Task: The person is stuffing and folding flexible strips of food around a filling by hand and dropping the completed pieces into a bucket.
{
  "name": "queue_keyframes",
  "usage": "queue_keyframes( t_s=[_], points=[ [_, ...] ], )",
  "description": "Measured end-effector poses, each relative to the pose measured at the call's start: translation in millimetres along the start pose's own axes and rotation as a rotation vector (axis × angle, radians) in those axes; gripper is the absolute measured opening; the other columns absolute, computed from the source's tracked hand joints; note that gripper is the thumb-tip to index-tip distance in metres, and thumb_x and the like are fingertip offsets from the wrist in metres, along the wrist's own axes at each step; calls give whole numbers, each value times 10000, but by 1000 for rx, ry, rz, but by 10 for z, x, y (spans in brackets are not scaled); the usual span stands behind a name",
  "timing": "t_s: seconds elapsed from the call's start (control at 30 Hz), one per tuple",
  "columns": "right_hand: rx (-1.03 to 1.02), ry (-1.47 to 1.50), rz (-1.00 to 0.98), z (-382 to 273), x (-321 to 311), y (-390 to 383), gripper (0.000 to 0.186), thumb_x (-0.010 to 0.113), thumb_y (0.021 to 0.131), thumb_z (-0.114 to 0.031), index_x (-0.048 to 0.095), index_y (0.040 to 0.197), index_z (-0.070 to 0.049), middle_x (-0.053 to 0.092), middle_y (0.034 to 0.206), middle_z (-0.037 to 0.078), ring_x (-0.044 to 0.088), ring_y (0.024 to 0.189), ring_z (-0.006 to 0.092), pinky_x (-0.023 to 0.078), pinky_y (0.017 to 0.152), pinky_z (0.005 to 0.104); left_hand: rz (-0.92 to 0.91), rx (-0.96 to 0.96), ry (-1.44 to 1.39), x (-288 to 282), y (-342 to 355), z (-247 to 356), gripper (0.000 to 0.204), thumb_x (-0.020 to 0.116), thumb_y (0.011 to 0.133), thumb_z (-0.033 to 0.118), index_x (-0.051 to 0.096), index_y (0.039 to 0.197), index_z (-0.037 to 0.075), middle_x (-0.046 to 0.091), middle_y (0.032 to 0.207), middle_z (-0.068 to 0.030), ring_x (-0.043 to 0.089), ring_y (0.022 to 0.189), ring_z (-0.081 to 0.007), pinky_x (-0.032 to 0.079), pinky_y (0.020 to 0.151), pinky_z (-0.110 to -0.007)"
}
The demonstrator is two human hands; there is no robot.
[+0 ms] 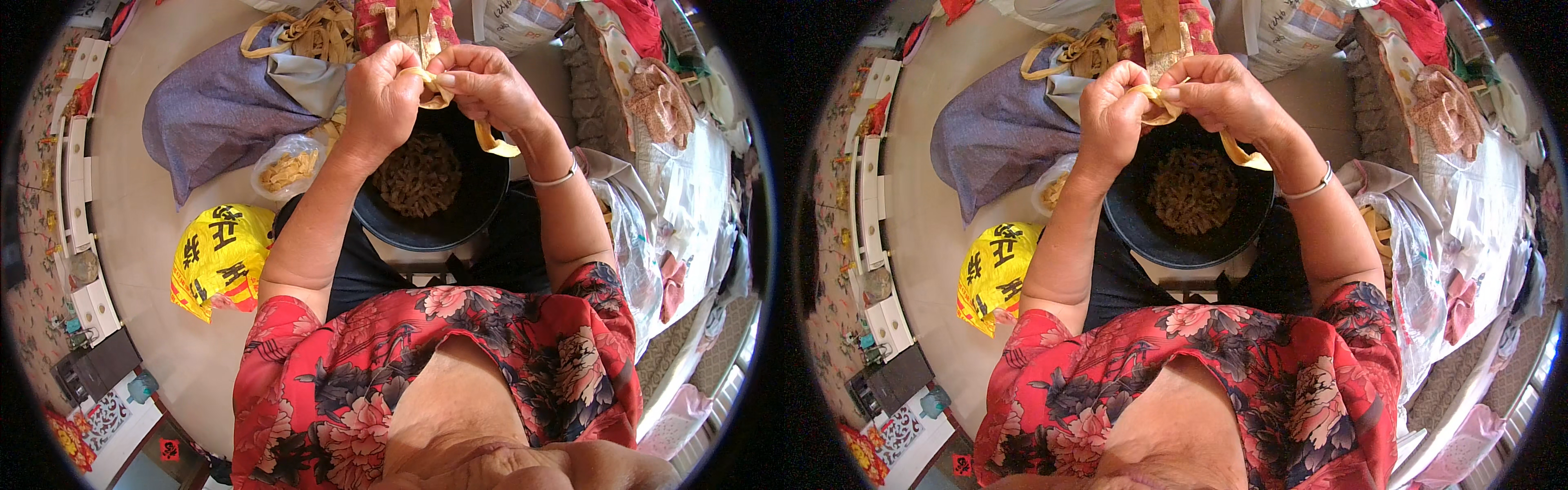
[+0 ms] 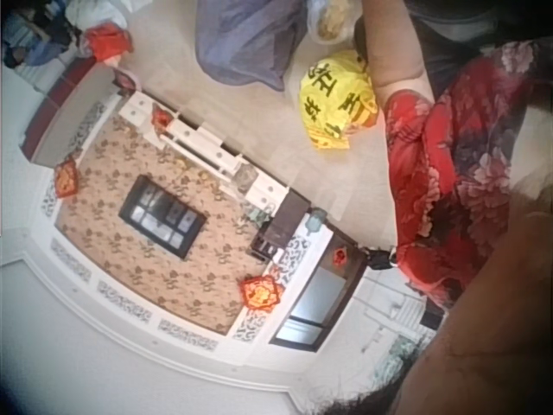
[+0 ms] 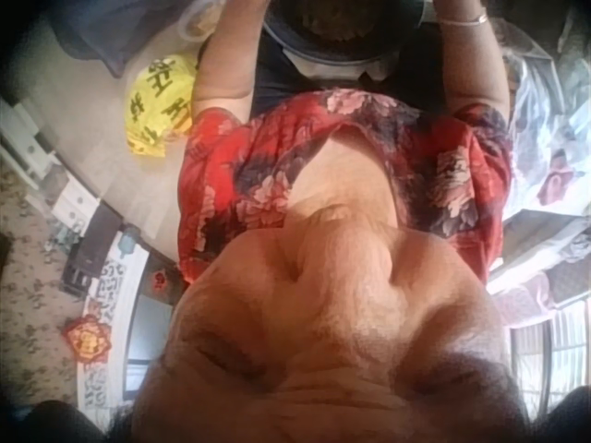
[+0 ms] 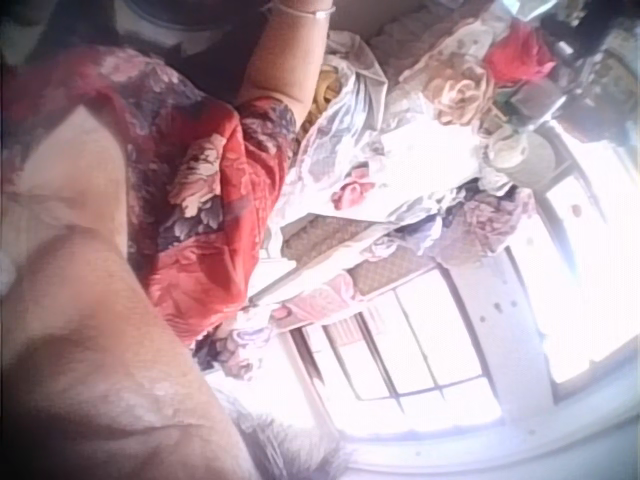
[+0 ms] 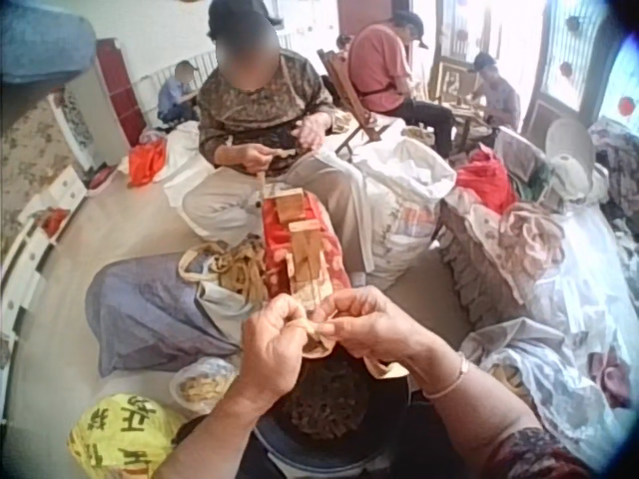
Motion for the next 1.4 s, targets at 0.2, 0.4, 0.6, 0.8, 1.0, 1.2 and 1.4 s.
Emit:
queue_keyframes(
  t_s=[0.2, 0.4, 0.6, 0.8, 1.0, 1.2, 1.4],
  points=[
    [67, 448, -262, 136, 93, -8, 118, 599, 830, -72, 625, 936, -28, 329, 527, -98, 244, 401, 2, 170, 362, 168, 92, 103, 228, -101, 13, 198, 100, 600, 710, 64, 529, 653, 25, 552, 535, -95, 534, 473, -162, 421, 468, -294],
    [52, 305, -27, 102, -43, 20, 121, 581, 854, -88, 634, 929, -8, 350, 534, -88, 262, 420, 5, 188, 368, 169, 80, 199, 307, -107, 15, 212, 89, 644, 712, 83, 591, 700, 12, 576, 554, -108, 551, 464, -164, 444, 482, -284],
    [27, 265, 17, 96, -111, 13, 127, 586, 852, -106, 626, 934, -18, 390, 554, -78, 276, 428, 8, 189, 374, 168, -273, 134, 239, 142, -14, 214, 111, 611, 798, 85, 624, 815, -23, 571, 585, -31, 518, 509, -72, 424, 473, -229],
    [-140, -131, -49, -241, -142, -118, 139, 608, 843, -161, 633, 871, -27, 465, 559, -59, 348, 446, 6, 223, 384, 173, -419, -311, -684, 156, -89, 178, 244, 540, 835, 119, 500, 598, 73, 346, 451, 42, 343, 334, -79, 286, 335, -211],
    [-226, -365, 140, -356, -380, -162, 115, 615, 833, -111, 656, 802, -9, 543, 609, -38, 445, 521, 25, 344, 459, 179, -540, -185, -351, 64, -46, 102, 222, 582, 840, 197, 550, 661, 69, 444, 487, 12, 431, 406, -79, 331, 405, -195],
    [-252, -605, 105, -267, -196, -95, 97, 626, 815, -71, 658, 821, 21, 588, 662, -15, 515, 658, 41, 436, 586, 219, -387, 130, 462, 58, -16, 264, 291, 635, 809, 257, 578, 971, 22, 595, 842, -82, 568, 801, -167, 456, 747, -283],
    [-268, -762, 213, -273, -375, -65, 149, 653, 779, -128, 658, 795, 20, 540, 565, 47, 489, 567, 66, 430, 540, 260, -717, -213, 233, 312, -86, -256, 206, 555, 878, 217, 576, 954, 27, 536, 641, -37, 515, 589, -154, 446, 579, -322]
  ],
)
Point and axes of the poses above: each hand's wrist, its own y-axis towards the middle knuckle, its own x-axis out of the palm, z = x × y, the point moved 10 cm from there along y, towards the middle knuckle
